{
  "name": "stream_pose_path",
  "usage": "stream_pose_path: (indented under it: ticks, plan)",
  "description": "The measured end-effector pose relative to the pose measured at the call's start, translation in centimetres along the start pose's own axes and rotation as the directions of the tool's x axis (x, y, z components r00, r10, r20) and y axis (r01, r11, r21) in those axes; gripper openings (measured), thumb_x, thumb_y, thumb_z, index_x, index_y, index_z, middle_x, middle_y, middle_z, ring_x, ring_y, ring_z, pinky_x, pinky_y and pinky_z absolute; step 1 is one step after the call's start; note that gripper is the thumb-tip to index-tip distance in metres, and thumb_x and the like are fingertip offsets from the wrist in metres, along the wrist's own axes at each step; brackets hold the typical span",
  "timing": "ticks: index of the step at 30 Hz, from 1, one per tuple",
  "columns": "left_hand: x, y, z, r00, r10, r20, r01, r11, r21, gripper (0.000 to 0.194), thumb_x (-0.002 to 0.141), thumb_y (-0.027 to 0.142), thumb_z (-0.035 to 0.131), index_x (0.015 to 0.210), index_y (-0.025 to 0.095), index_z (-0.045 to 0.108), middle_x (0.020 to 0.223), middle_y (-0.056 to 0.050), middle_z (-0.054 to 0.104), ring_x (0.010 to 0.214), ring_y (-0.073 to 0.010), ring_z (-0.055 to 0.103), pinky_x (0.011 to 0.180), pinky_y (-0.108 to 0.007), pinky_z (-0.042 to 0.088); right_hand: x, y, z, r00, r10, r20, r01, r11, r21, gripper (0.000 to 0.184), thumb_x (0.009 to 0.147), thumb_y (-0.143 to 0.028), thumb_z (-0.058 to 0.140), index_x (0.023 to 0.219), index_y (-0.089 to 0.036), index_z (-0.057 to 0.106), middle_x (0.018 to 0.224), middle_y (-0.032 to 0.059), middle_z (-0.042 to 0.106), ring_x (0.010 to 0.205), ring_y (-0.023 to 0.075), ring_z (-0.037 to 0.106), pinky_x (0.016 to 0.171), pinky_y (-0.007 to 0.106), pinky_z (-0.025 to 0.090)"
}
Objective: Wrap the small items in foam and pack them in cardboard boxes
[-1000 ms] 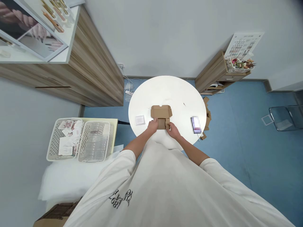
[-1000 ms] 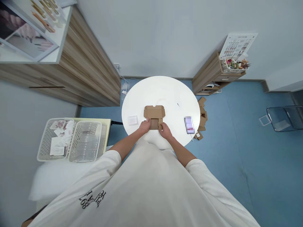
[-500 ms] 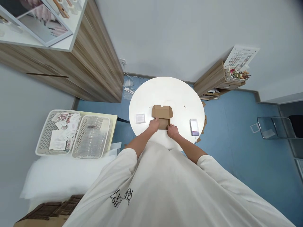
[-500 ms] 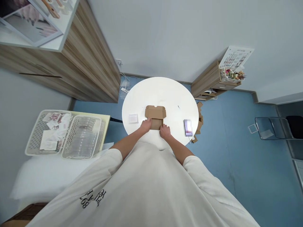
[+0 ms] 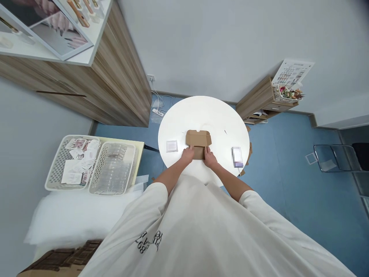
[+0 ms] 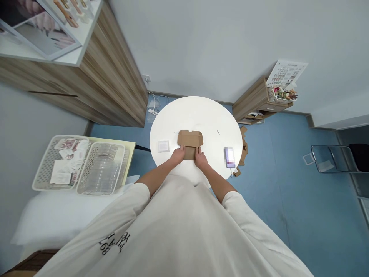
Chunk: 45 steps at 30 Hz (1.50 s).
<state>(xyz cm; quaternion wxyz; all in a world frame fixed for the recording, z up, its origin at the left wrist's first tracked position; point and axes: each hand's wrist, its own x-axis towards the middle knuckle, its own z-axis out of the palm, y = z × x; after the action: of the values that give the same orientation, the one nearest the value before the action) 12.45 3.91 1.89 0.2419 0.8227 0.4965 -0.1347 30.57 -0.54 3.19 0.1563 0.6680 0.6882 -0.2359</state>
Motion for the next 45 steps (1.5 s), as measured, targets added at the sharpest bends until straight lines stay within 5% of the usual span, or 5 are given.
stream_pose_path:
  ticks: [13,18,22,34,45]
  plan:
    - [-2.3,-1.4,-0.7,0.994,0.036,-0.102,-0.043,0.997,-0.068,0.065,0.091,0.019,0.058,0.152,0.018,0.033,0.151,-0.019,0.039,0.113,-0.0298,0.059,0.094,-0.041,0.047,2.3,0.2,-1.1,0.998,-0.033,0.045,0.035,0.998,-0.052,0.088,0.077,-0.019,0.075,0.151,-0.016,0.028,0.145,0.0247,0.037,0.112,0.0363,0.055,0.089,0.045,0.050]
    - [-3.9,-6.3,-0.6,0.900,-0.318,-0.298,0.220,0.922,-0.319,0.044,0.101,0.027,0.045,0.144,0.019,0.044,0.147,-0.016,0.046,0.130,-0.0311,0.051,0.108,-0.042,0.041,2.0,0.1,-1.3,0.999,-0.033,0.034,0.036,0.995,-0.097,0.077,0.079,-0.021,0.075,0.144,-0.014,0.035,0.141,0.0223,0.040,0.108,0.0327,0.055,0.086,0.041,0.051]
    - [-4.5,-10.4,-0.6,0.731,-0.670,-0.130,0.546,0.688,-0.479,0.049,0.097,0.038,0.056,0.139,0.015,0.046,0.144,-0.020,0.049,0.131,-0.0359,0.051,0.105,-0.044,0.043,1.8,0.2,-1.4,0.999,-0.029,0.039,0.032,0.995,-0.099,0.072,0.080,-0.022,0.075,0.141,-0.012,0.037,0.139,0.0217,0.041,0.108,0.0314,0.054,0.084,0.039,0.052]
    - [-2.1,-11.7,-0.2,0.656,-0.748,0.102,0.634,0.472,-0.613,0.054,0.085,0.040,0.074,0.126,0.015,0.051,0.137,-0.021,0.056,0.127,-0.0362,0.056,0.096,-0.041,0.048,1.7,0.2,-1.3,0.998,-0.040,0.042,0.044,0.996,-0.075,0.076,0.080,-0.019,0.074,0.146,-0.015,0.036,0.147,0.0208,0.036,0.114,0.0343,0.048,0.087,0.041,0.051]
    - [-2.7,-11.7,0.7,0.745,-0.667,0.003,0.344,0.380,-0.859,0.013,0.087,0.029,0.068,0.095,0.021,0.063,0.102,-0.006,0.072,0.096,-0.0211,0.068,0.083,-0.030,0.051,1.5,0.4,-1.6,0.998,-0.053,0.029,0.055,0.994,-0.097,0.076,0.081,-0.024,0.074,0.145,-0.015,0.035,0.146,0.0200,0.038,0.112,0.0319,0.050,0.088,0.040,0.049]
